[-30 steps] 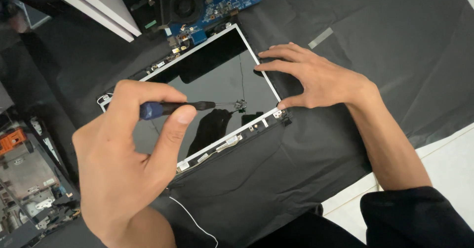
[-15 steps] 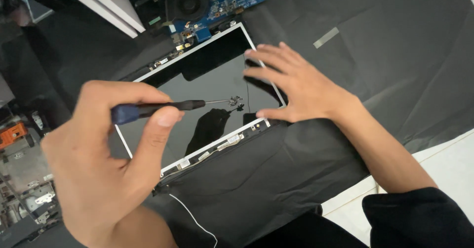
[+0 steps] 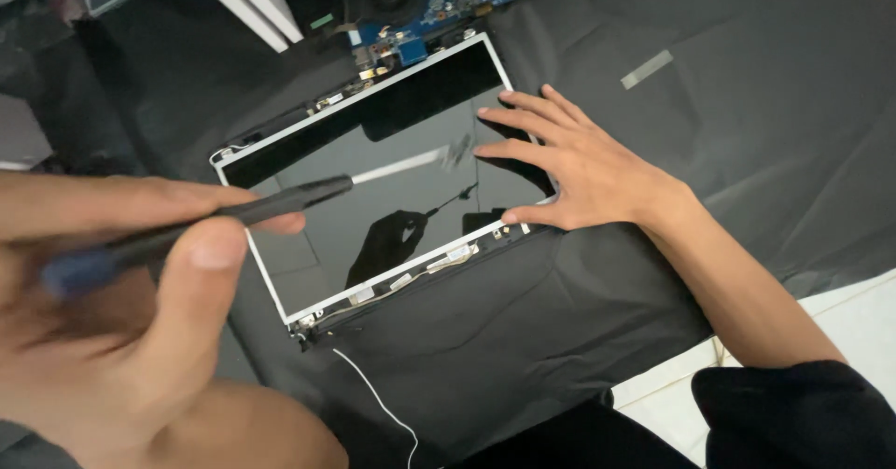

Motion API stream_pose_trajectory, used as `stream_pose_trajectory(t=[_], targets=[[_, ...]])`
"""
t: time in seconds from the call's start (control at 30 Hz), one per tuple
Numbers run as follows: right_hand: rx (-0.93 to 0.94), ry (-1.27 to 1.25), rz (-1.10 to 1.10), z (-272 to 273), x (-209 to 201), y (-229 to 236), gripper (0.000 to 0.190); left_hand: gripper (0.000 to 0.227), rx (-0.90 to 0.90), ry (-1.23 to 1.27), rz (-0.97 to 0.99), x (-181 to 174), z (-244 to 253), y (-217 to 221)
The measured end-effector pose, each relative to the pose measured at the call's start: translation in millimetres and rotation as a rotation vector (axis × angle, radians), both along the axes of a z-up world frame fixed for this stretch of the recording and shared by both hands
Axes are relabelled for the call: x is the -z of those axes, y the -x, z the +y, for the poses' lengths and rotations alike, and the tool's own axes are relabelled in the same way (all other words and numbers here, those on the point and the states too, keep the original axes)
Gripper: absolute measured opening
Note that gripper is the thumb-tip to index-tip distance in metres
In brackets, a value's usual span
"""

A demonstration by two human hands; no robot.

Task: The person places a laptop screen into a metal frame and secures it by tightening screws at the corners using a screwdriver. They then use a prying tool to adjust the edges of the screen within the frame.

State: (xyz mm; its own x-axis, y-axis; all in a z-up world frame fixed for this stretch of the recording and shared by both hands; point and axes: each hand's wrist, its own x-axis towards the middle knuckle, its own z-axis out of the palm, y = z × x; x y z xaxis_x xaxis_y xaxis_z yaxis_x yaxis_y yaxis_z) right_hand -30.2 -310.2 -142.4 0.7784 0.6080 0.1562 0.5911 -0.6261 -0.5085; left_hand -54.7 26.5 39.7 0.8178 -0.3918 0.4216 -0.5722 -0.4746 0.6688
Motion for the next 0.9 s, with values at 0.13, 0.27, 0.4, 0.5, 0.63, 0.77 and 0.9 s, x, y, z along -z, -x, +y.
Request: stream_pose_trajectory(t=[0.13,0.27,0.4,0.5,0.63,0.77,0.9], targets=[[-0.026,0.002,-0.034,8,-2,4,0.079,0.010,-0.027,-0.115,0.075,-3,14,-1],[-0.051,0.014,-0.113,17,-3,10,0.068,0.021,0.004,0.279,0.128,28,26,10],[-0.087,0.012,-0.180,26,-7,16,0.054,0.019,0.089,0.740,0.496,83,38,2],[-0.131,-0.005,-0.220,31,-9,19,0.047,0.014,0.026,0.838,0.688,108,35,12],[-0.156,-0.022,-0.237,33,-7,19,0.043,0.025,-0.084,0.714,0.663,126,51,44],[-0.159,-0.004,-0.265,34,-6,20,0.040,0.028,-0.566,0.426,0.467,133,67,82],[-0.159,-0.018,-0.271,37,-10,21,0.038,0.028,-0.930,0.201,0.272,150,75,107]])
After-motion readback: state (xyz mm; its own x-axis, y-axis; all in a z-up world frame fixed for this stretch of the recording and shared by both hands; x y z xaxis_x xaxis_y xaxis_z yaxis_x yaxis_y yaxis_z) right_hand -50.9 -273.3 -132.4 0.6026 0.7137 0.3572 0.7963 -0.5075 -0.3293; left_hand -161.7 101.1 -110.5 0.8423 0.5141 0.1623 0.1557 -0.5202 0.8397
